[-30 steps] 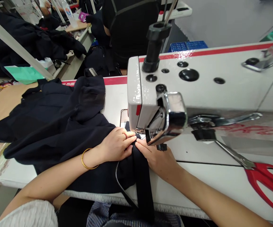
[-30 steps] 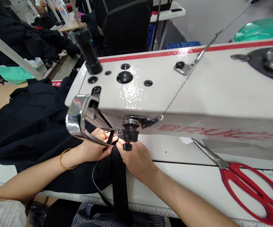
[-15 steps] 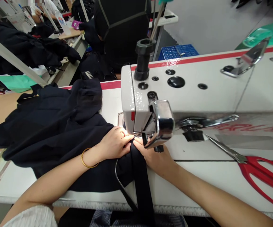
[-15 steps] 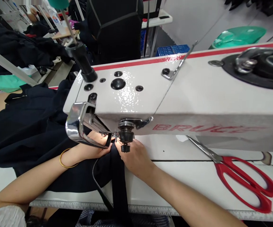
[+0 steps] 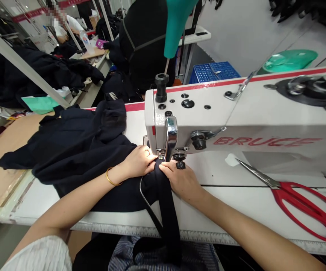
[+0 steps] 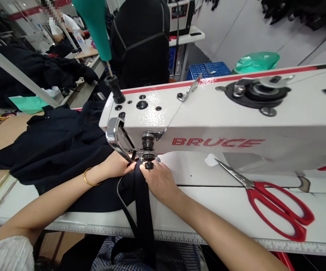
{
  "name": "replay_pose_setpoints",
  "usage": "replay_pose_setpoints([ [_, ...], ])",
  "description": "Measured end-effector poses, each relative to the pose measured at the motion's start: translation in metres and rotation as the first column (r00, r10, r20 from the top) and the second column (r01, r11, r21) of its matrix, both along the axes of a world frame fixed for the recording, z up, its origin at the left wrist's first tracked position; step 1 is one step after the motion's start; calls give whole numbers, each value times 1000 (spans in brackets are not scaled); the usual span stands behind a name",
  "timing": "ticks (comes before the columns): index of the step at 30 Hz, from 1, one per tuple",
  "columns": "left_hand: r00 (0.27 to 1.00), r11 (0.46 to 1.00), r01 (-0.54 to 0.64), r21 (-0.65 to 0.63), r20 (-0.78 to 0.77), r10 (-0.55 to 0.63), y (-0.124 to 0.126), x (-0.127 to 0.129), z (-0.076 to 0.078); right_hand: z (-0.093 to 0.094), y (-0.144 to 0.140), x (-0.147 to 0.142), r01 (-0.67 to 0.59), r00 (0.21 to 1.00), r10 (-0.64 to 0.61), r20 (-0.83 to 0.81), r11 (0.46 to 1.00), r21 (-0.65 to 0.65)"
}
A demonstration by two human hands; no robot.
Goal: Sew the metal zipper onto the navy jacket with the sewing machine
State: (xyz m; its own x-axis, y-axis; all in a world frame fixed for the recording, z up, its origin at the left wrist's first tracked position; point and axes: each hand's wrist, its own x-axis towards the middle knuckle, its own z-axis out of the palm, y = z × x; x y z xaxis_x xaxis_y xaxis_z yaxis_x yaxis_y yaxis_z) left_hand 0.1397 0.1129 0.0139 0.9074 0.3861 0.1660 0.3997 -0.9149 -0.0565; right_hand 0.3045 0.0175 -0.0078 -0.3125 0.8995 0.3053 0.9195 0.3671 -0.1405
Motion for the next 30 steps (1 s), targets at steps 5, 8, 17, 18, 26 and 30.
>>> replay_pose_setpoints([
  [5, 998, 990, 17, -143, -61, -26, -25, -17, 25, -1, -15, -3, 26, 987, -40, -156, 995, -96],
  [8, 995, 966, 41, -255, -82, -64, -39, -28, 39, 5, -30, -10, -229, 944, 178, -278, 960, -162],
  [17, 978, 952, 48, -301, -182, -107, -30, -3, 48, -5, -43, -35, -228, 973, 230, -25, 972, 51],
  [18, 977, 940, 27, -341, -191, -98, -27, 0, 48, -6, -39, -36, -167, 986, 169, -10, 982, 88],
  [26, 954, 818, -152, -555, -299, -26, -14, 12, 59, 4, -24, -35, -36, 982, 20, -190, 996, -80],
  [30, 921, 794, -216, -568, -388, -28, -14, 19, 67, 8, -36, -47, -378, 917, 363, -168, 923, -69],
])
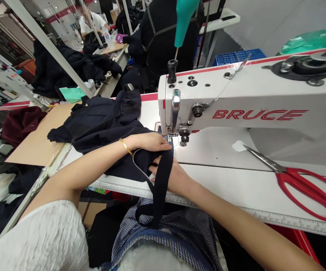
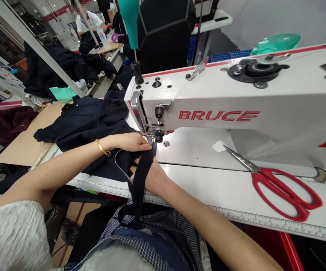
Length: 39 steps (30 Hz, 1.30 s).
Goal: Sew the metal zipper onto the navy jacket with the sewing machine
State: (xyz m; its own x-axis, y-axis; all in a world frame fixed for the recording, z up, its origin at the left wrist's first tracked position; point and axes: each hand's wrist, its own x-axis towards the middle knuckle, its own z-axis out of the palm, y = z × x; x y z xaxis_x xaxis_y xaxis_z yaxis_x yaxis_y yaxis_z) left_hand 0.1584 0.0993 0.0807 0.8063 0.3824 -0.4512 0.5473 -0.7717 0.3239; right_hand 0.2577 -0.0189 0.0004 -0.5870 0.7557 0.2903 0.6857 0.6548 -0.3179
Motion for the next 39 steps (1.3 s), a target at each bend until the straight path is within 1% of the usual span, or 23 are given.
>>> replay_pose_setpoints([
  [1, 1000, 1000, 14, 12, -22, -13, 0, 1, 1, -1, -3, -5, -91, 996, 91, 9, 996, 20],
  [2, 999, 999, 33, 27, -37, -32, -1, 2, 2, -2, -5, -9, -145, 989, 145, 8, 989, 38],
  [3, 997, 998, 57, 38, -46, -55, -1, 3, 2, -3, -6, -13, -155, 988, 155, -5, 986, 56],
  [4, 996, 996, 78, 43, -50, -76, -2, 3, 2, -4, -6, -16, -117, 992, 119, -31, 990, 75],
  [7, 991, 992, 121, 27, -65, -119, -3, 0, 1, -7, -3, -16, 93, 991, -81, -109, 990, 106],
  [8, 989, 991, 132, 23, -66, -130, -3, -2, 1, -7, -2, -15, 101, 990, -89, -109, 990, 104],
  [9, 988, 990, 142, 21, -66, -140, -3, -3, 1, -7, -2, -14, 59, 994, -50, -93, 993, 100],
  [12, 987, 988, 149, 33, -61, -147, -3, -4, 0, -7, -5, -18, -146, 989, 148, -21, 987, 73],
  [13, 988, 988, 145, 44, -60, -142, -3, -4, 0, -7, -5, -24, -155, 988, 156, -9, 986, 61],
  [17, 992, 987, 117, 107, -51, -112, -7, 1, -2, -8, 0, -53, 32, 999, -32, 3, 999, -24],
  [19, 994, 985, 110, 130, -41, -106, -12, 0, -3, -7, 4, -60, 62, 998, -62, 8, 997, -51],
  [20, 995, 985, 103, 139, -32, -99, -15, -1, -4, -6, 3, -58, 48, 999, -47, 9, 997, -53],
  [22, 997, 985, 83, 152, -15, -81, -23, -9, -7, -2, -5, -43, -66, 998, 63, -25, 992, -108],
  [23, 998, 985, 67, 157, -5, -67, -27, -15, -10, 1, -13, -31, -144, 989, 138, -52, 977, -155],
  [24, 999, 985, 47, 165, 15, -51, -31, -22, -13, 4, -23, -18, -241, 969, 223, -102, 946, -219],
  [26, 996, 982, 4, 188, 87, -21, -39, -37, -24, 11, -43, 9, -292, 953, 253, -167, 913, -286],
  [27, 990, 979, -22, 204, 140, -6, -42, -44, -31, 15, -51, 19, -263, 957, 208, -202, 915, -306],
  [29, 970, 968, -65, 242, 245, 4, -45, -56, -45, 22, -60, 31, -147, 978, 84, -192, 929, -339],
  [31, 952, 953, -63, 295, 304, -31, -46, -62, -57, 28, -58, 32, -32, 994, -8, -105, 926, -376],
  [33, 940, 931, -24, 363, 326, -103, -46, -64, -63, 28, -49, 31, 81, 997, -76, 28, 929, -361],
  [35, 930, 901, 15, 434, 324, -171, -45, -61, -65, 24, -36, 32, 237, 965, -200, 168, 941, -242],
  [37, 927, 869, 5, 495, 323, -189, -45, -53, -63, 15, -22, 38, 358, 908, -339, 245, 933, -35],
  [39, 933, 839, -51, 542, 326, -154, -44, -42, -62, 6, -8, 46, 356, 891, -392, 227, 916, 184],
])
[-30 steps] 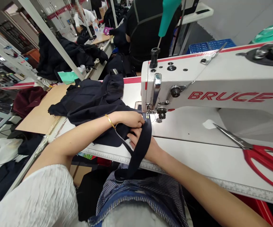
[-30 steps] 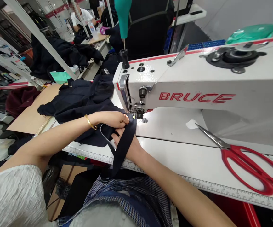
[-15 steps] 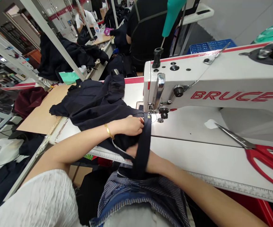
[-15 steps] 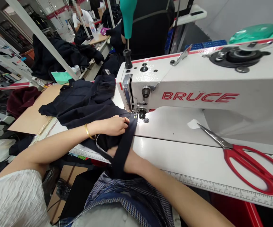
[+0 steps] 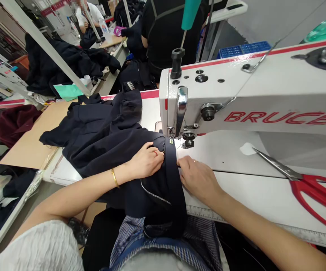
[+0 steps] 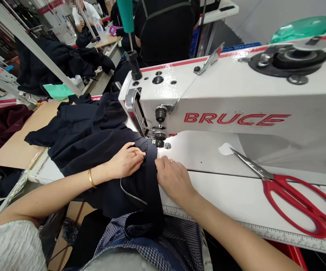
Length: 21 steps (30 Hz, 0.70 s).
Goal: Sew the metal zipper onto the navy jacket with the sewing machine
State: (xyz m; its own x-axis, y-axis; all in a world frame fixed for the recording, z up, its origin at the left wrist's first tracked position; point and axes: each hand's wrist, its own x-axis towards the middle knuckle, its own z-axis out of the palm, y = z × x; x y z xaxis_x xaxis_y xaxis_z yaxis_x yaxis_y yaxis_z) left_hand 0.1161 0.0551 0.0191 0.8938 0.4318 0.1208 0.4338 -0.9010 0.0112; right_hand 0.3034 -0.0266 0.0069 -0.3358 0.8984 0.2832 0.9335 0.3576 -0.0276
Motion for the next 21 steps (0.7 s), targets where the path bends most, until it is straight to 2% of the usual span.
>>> replay_pose_setpoints([
  [3, 996, 995, -85, 59, 0, 85, 4, 15, -2, -10, 20, 9, -214, 976, 216, 15, 953, 215],
  [5, 995, 992, -98, 83, 6, 98, 7, 21, -5, -14, 30, 14, -299, 935, 336, -112, 918, 260],
  [6, 995, 991, -98, 92, 23, 97, 8, 22, -8, -15, 33, 17, -277, 908, 341, -242, 924, 265],
  [8, 995, 993, -75, 93, 72, 68, 10, 21, -11, -17, 38, 22, -126, 801, 218, -557, 972, 200],
  [10, 992, 996, -25, 90, 122, 14, 10, 18, -14, -18, 40, 26, 16, 636, 21, -772, 999, 40],
  [12, 988, 995, 25, 93, 151, -39, 10, 17, -14, -18, 40, 29, 63, 529, -98, -843, 995, -76],
  [13, 988, 995, 35, 95, 149, -49, 10, 16, -14, -17, 40, 29, 60, 519, -106, -848, 994, -87],
  [14, 989, 995, 33, 94, 137, -46, 10, 16, -13, -17, 39, 28, 45, 539, -83, -838, 997, -70],
  [16, 995, 997, 7, 72, 103, -14, 10, 17, -12, -16, 37, 25, -16, 644, 39, -764, 999, 37],
  [19, 996, 999, -34, 7, 88, 33, 11, 17, -12, -18, 31, 19, -146, 816, 226, -532, 971, 188],
  [21, 993, 999, -37, -20, 109, 39, 12, 17, -12, -20, 27, 16, -212, 879, 279, -387, 955, 208],
])
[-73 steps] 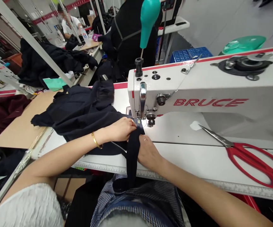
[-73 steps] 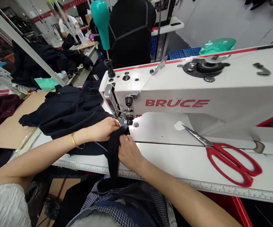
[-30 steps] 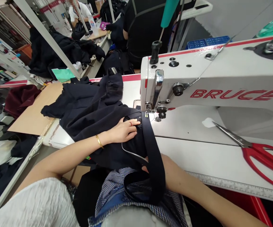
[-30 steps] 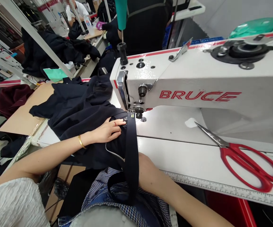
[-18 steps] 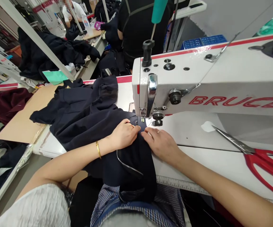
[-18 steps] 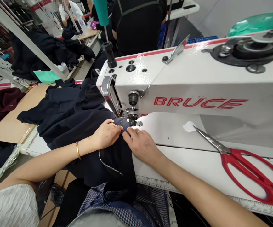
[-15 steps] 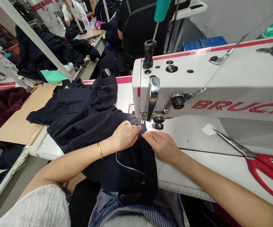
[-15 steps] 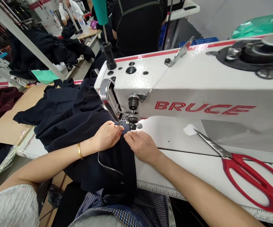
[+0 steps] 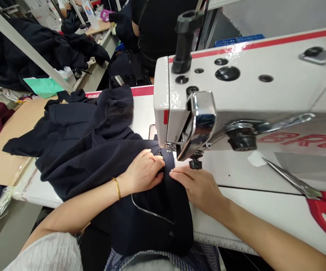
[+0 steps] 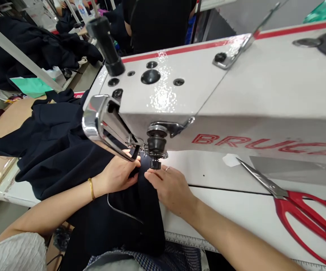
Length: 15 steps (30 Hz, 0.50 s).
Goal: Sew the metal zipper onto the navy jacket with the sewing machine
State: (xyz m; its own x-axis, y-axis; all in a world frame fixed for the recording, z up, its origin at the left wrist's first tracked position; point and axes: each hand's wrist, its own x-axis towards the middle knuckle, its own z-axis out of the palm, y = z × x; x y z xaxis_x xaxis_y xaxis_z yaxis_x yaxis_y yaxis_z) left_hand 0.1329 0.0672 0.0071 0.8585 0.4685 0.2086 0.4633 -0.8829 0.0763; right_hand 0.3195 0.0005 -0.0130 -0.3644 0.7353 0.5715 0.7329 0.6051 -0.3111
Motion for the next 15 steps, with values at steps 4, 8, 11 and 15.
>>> replay_pose_setpoints([
  [4, 1000, 1000, 3, 18, -7, -3, 1, -1, 0, -3, -5, -2, -18, 985, 20, 174, 1000, -13],
  [8, 997, 996, 68, 53, 25, -70, 2, -4, -2, -2, -6, -2, -43, 980, 50, 192, 998, -42],
  [11, 992, 991, 124, 50, 23, -126, 3, -6, -4, 0, -6, -3, -83, 972, 94, 214, 995, -57],
  [15, 991, 991, 125, 56, 42, -127, 12, -6, -6, 1, -3, -6, -59, 966, 78, 247, 995, -80],
])
